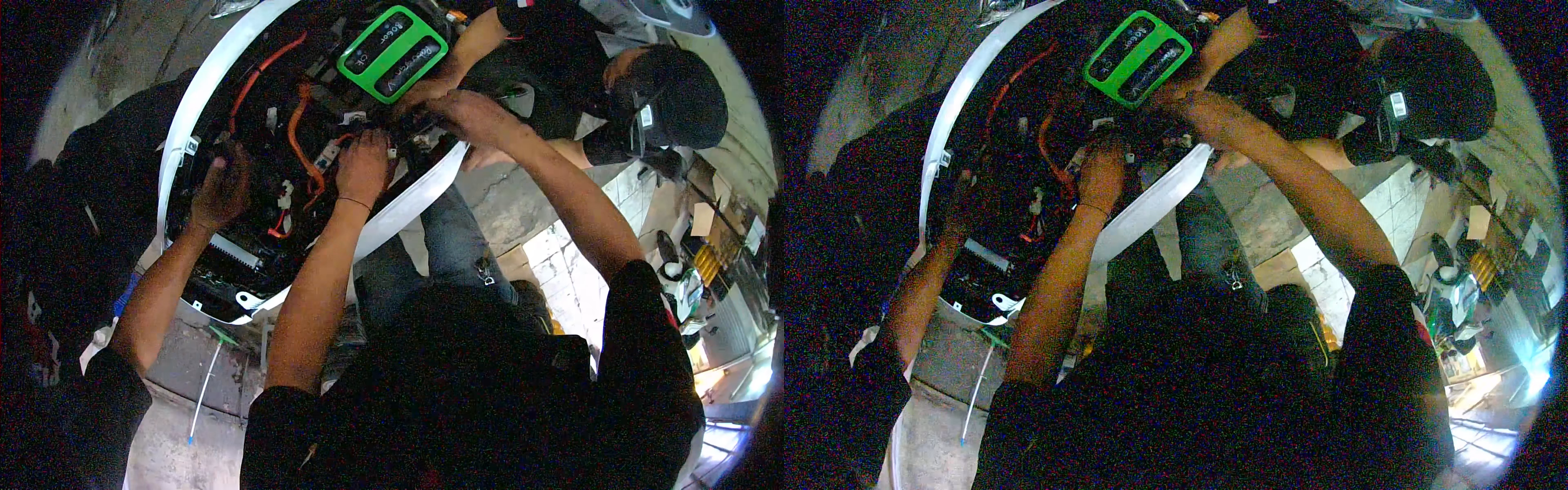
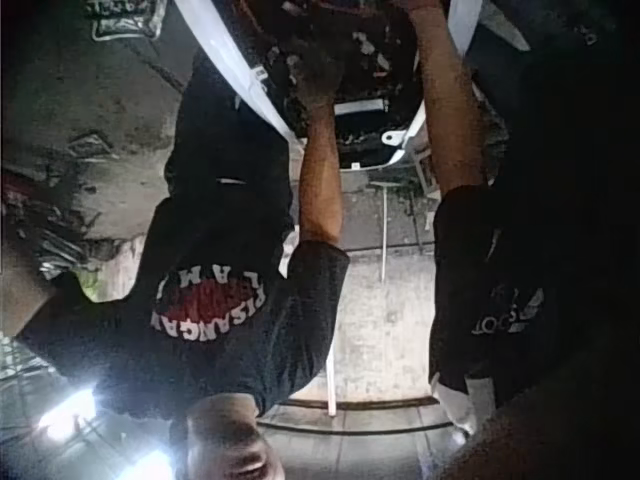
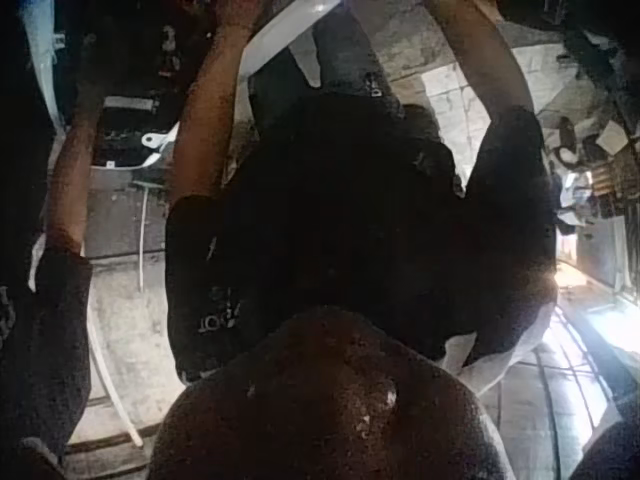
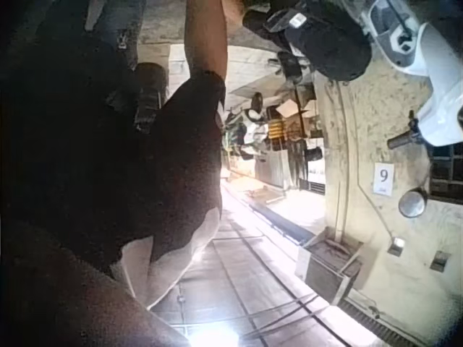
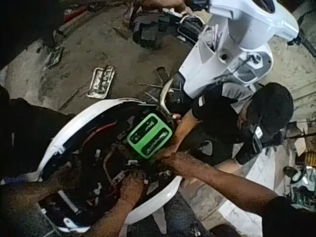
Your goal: The person works with others to repair an electric motorcycle by manipulating wires, connectors, and internal components near the battery area and applying tape.
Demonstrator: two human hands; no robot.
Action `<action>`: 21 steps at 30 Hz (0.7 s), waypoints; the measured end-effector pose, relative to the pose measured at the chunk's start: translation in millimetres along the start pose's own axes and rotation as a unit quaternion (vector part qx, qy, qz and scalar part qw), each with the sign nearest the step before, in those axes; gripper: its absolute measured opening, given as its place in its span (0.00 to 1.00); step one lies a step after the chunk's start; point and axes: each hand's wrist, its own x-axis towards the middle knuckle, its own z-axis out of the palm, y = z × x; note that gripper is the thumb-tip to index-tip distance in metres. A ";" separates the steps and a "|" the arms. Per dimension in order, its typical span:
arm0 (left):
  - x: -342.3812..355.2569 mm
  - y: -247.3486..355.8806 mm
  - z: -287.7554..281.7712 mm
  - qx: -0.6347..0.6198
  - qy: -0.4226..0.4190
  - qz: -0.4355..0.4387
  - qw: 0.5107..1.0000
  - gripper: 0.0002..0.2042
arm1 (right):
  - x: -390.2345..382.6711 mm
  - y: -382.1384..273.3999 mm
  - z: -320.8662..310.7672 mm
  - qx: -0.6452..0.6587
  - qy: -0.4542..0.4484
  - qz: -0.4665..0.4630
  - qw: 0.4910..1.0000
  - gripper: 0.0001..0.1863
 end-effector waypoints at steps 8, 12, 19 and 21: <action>5.4 10.4 -1.1 0.003 -0.034 0.016 0.999 0.10 | 19.3 50.5 35.8 0.108 0.077 -0.036 0.991 0.21; 2.8 9.5 2.9 0.022 0.008 0.047 0.999 0.09 | 32.9 37.8 29.9 0.156 0.048 0.065 0.984 0.22; 4.8 -8.6 22.2 -0.052 -0.009 0.000 0.999 0.11 | 17.8 -73.8 22.9 -0.128 0.010 0.039 0.991 0.15; 1.5 -10.6 23.5 -0.134 -0.011 0.003 0.991 0.12 | 7.6 -109.1 39.4 -0.091 0.029 0.077 0.992 0.14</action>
